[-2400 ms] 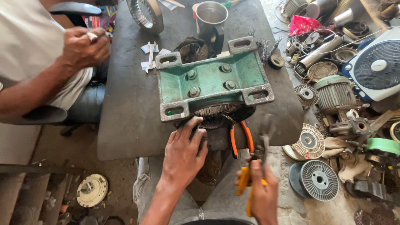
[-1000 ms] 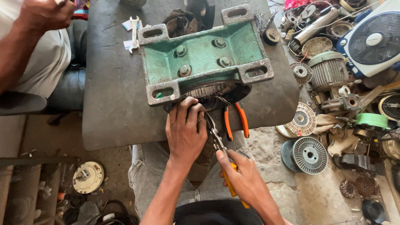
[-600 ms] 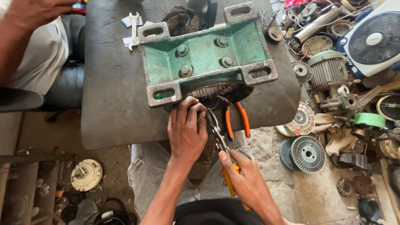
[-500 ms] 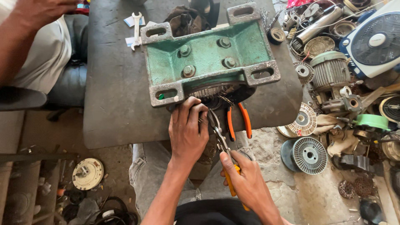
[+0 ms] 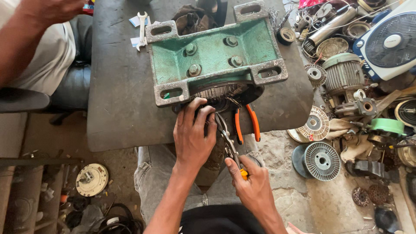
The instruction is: The person uses pliers to pull and remove copper wire strands from the slots of a green motor stator. The person repeatedly grips and pulls the wires to extract them from the stator core.
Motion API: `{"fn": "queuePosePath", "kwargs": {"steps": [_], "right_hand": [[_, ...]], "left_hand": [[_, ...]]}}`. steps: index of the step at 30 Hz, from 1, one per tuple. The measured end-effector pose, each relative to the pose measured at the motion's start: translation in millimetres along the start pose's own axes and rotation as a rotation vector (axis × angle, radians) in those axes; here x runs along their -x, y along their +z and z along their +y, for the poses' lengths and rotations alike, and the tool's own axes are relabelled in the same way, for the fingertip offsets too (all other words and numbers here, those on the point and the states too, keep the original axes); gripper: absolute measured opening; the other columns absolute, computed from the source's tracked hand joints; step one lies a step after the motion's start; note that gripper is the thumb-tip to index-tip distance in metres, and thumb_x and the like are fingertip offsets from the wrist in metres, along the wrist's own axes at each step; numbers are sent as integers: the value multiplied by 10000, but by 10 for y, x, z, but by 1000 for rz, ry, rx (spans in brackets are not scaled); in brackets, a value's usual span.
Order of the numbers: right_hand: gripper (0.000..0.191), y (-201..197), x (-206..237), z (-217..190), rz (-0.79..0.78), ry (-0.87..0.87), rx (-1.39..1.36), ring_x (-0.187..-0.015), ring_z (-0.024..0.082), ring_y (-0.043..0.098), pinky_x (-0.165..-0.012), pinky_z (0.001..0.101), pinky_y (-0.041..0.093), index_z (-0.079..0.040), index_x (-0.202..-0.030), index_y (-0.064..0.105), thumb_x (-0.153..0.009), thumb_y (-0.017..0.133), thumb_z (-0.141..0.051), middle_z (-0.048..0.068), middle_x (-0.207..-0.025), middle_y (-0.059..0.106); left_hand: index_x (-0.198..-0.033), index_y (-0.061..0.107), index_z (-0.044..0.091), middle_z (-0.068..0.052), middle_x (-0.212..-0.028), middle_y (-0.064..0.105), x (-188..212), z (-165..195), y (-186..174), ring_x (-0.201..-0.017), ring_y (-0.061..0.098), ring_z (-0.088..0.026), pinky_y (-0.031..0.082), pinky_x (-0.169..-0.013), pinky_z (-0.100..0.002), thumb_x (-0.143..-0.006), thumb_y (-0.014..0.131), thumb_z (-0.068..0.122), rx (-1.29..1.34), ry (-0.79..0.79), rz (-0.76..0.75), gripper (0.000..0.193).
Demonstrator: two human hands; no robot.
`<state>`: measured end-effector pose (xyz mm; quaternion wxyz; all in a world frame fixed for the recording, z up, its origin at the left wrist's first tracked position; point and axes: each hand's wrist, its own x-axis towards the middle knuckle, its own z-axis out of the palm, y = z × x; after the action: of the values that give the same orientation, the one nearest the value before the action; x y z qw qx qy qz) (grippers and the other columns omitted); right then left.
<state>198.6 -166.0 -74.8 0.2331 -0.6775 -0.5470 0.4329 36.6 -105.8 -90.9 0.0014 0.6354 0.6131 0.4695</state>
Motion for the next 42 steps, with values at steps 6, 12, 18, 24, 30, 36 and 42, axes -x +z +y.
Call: {"fn": "queuePosePath", "kwargs": {"steps": [6,12,18,24,30,36,42], "right_hand": [[402,53,22,16,52,-66,10,-384,120,499,-395,345,383,-32,-720,637,-918,685,-379,47,-453,537],[423,89,-25,5,32,-131,-1,-423,126,556,-422,332,436,-19,-772,621,-955,646,-399,56,-500,587],[409,60,-37,-33,-51,-39,-60,-426,129,620,-422,318,480,-22,-821,637,-941,627,-413,65,-521,625],[397,100,-67,1,-8,-77,-46,-406,128,570,-405,328,436,-29,-779,635,-943,643,-390,53,-484,582],[382,140,-47,94,53,-113,-38,-414,134,488,-410,339,386,-16,-751,603,-944,681,-337,56,-493,536],[308,113,166,201,52,-63,-87,-396,138,520,-407,354,392,-27,-754,627,-896,695,-292,70,-457,551],[435,76,52,204,-23,-34,11,-425,137,555,-431,346,429,-16,-755,626,-929,660,-413,69,-485,586]], "left_hand": [[-1099,685,108,-81,-1280,609,6,-30,-26,-1137,616,-332,491,-984,-457,-892,727,139,13,-11,-21,214],[-1089,645,64,-85,-1322,570,18,0,28,-1252,564,-327,422,-1094,-476,-905,677,88,28,-54,-38,188],[-1066,637,43,-99,-1299,555,2,13,27,-1240,543,-337,411,-1081,-486,-856,668,53,21,-64,-76,212],[-1068,634,41,-101,-1297,552,-20,-2,6,-1239,546,-329,424,-1072,-473,-865,680,35,24,-45,-82,208],[-1063,627,42,-109,-1302,553,-16,-21,17,-1217,545,-348,438,-1035,-485,-830,689,53,4,-24,-82,241],[-1007,576,45,-122,-1303,558,-16,-109,17,-1155,579,-352,476,-991,-475,-846,687,70,-16,10,-57,197],[-973,587,69,-97,-1257,590,1,-105,14,-1141,594,-330,482,-992,-467,-839,702,79,-1,7,-66,177]]}}
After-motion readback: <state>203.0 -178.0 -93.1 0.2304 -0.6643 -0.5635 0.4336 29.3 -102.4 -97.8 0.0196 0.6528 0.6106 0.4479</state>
